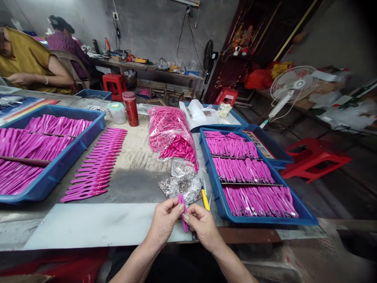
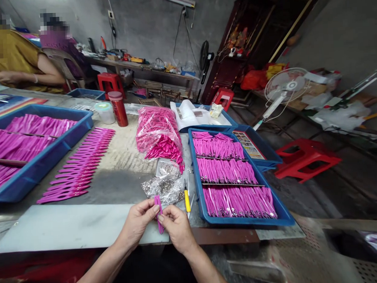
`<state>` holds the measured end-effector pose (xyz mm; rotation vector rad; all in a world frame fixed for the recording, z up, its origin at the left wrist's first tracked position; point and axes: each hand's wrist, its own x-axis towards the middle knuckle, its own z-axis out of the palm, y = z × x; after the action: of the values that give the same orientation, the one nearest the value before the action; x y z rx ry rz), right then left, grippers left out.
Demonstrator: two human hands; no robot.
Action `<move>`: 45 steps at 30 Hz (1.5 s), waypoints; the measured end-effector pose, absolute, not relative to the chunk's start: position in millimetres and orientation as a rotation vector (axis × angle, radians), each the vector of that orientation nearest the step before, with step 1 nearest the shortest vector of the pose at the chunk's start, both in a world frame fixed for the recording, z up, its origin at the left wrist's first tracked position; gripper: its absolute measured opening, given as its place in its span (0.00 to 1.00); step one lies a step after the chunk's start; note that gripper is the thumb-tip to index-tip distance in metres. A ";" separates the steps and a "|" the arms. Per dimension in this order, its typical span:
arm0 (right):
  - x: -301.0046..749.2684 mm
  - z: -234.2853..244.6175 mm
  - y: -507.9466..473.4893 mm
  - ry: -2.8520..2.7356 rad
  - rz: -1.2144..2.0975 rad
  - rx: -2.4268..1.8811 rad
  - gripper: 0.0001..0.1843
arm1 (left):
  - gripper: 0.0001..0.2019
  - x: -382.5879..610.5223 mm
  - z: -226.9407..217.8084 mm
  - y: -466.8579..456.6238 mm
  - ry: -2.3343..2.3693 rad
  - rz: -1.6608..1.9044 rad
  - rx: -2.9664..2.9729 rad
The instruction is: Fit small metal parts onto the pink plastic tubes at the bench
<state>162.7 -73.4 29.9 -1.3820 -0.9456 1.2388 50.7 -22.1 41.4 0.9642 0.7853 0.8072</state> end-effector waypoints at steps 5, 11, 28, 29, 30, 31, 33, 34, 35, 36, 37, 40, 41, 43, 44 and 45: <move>164.1 31.4 -69.9 -0.960 1.275 -1.403 0.17 | 0.13 48.9 39.2 -20.2 0.830 0.765 1.038; 164.5 31.0 -67.5 -0.963 1.317 -1.426 0.16 | 0.14 47.9 41.5 -17.0 0.867 0.735 1.061; 162.2 36.6 -54.2 -0.900 1.396 -1.397 0.13 | 0.12 48.4 41.1 -7.5 0.887 0.733 0.941; 162.4 36.1 -53.8 -0.903 1.394 -1.395 0.12 | 0.13 48.3 41.3 -7.5 0.892 0.733 0.938; 162.7 35.6 -53.4 -0.907 1.392 -1.394 0.12 | 0.13 48.1 41.4 -7.4 0.895 0.733 0.938; 163.1 35.3 -52.9 -0.910 1.391 -1.394 0.13 | 0.13 47.9 41.3 -7.3 0.896 0.734 0.942; 163.4 35.0 -51.9 -0.909 1.396 -1.391 0.13 | 0.13 47.6 40.7 -7.0 0.894 0.738 0.953; 163.4 35.0 -51.4 -0.907 1.399 -1.387 0.13 | 0.13 47.5 40.3 -6.9 0.893 0.740 0.958; 163.1 35.0 -51.1 -0.906 1.401 -1.384 0.13 | 0.13 47.5 39.9 -6.9 0.893 0.742 0.962; 162.7 34.9 -51.0 -0.909 1.400 -1.383 0.14 | 0.13 47.4 39.6 -6.9 0.894 0.743 0.965; 162.0 34.7 -51.2 -0.917 1.397 -1.383 0.14 | 0.12 47.2 39.5 -7.1 0.894 0.743 0.970; 160.1 33.5 -54.0 -0.957 1.367 -1.390 0.14 | 0.12 45.4 41.1 -8.2 0.902 0.756 1.023; 160.2 33.1 -55.4 -0.990 1.353 -1.390 0.13 | 0.12 44.1 42.4 -8.5 0.904 0.762 1.057; 162.3 33.1 -58.2 -1.101 1.328 -1.386 0.13 | 0.11 40.5 46.0 -9.0 0.897 0.769 1.148; 164.4 34.0 -59.4 -1.171 1.315 -1.383 0.12 | 0.11 38.3 48.1 -9.0 0.889 0.770 1.206; 167.3 35.6 -60.1 -1.237 1.296 -1.381 0.12 | 0.11 35.9 50.4 -9.1 0.879 0.767 1.274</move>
<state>167.3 -60.1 35.6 -1.3814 -1.2366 1.2963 35.9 -9.1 50.4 1.2740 0.8790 0.7666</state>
